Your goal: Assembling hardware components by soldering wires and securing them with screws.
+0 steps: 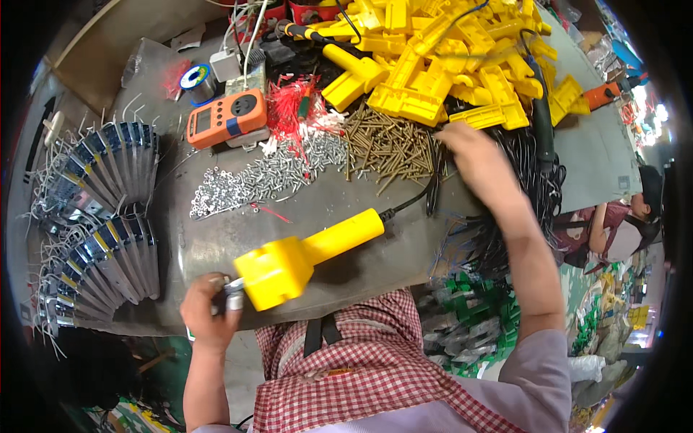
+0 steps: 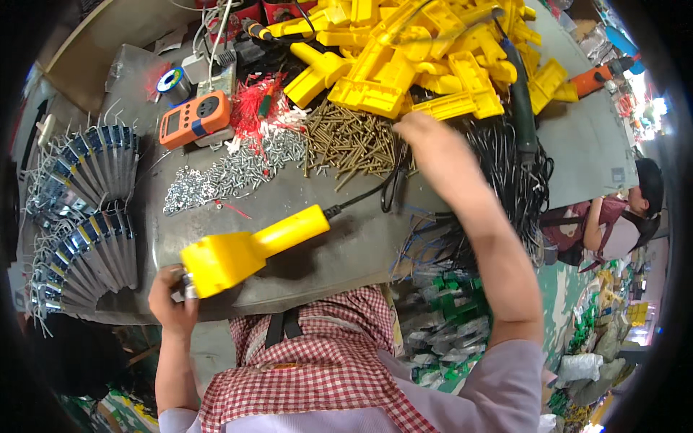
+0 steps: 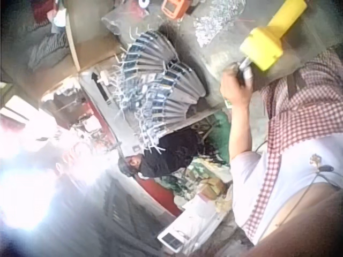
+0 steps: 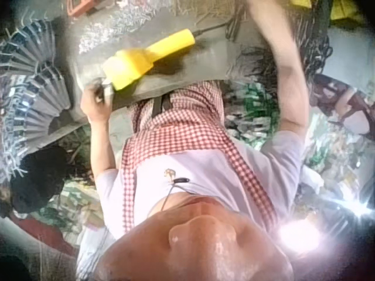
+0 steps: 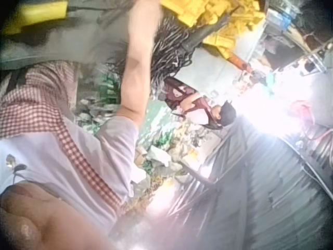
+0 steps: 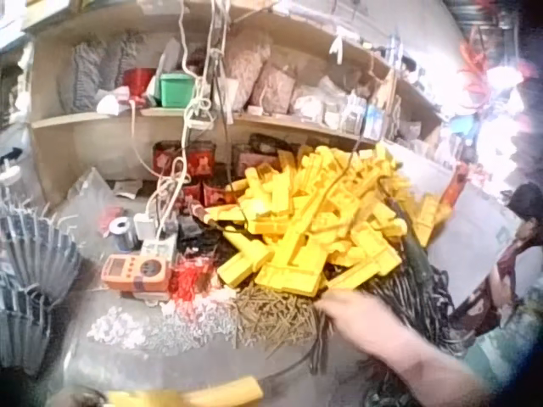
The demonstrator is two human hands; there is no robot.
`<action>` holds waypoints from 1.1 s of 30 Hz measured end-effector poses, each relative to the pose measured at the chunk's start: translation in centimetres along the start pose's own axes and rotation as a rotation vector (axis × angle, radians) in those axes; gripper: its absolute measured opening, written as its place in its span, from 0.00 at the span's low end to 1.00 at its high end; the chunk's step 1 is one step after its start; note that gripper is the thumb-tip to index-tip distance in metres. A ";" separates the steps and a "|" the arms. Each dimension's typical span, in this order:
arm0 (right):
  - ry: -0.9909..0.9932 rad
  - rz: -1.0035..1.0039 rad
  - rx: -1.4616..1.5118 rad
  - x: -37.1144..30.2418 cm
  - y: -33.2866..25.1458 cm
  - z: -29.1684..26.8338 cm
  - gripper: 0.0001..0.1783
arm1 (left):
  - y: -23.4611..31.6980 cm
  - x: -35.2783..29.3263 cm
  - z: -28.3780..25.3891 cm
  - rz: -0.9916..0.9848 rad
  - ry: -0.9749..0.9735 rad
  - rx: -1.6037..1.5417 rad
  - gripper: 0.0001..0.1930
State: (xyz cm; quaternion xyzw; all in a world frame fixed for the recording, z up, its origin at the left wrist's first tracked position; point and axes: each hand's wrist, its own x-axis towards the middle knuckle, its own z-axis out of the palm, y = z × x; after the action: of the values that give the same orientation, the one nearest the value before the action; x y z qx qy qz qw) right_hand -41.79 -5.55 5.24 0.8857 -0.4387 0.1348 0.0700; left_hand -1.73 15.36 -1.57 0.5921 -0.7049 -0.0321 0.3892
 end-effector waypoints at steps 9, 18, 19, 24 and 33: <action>0.381 0.095 0.333 4.2 -3.5 3.0 0.20 | -0.9 -1.5 -2.8 -0.361 0.385 -0.193 0.08; 0.028 -0.050 0.828 9.0 -15.5 5.4 0.08 | -3.8 -0.2 -3.0 -0.646 0.284 -0.083 0.12; 0.130 -0.138 0.725 12.3 -16.2 4.9 0.07 | -3.6 -0.6 -3.2 -0.622 0.259 0.021 0.12; -0.031 0.071 1.005 22.2 -15.4 7.7 0.09 | -2.7 -1.4 -3.1 -0.373 0.199 0.347 0.18; -0.010 -0.026 0.678 24.6 -14.9 7.9 0.18 | -0.2 -14.5 -2.1 -1.349 0.627 -0.586 0.16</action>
State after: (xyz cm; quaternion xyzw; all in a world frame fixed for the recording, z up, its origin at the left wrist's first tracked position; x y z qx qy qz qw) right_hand -14.24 -17.09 4.99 0.8647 -0.3580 0.2679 -0.2289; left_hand -0.36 28.64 -7.62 0.7460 -0.0154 -0.2765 0.6056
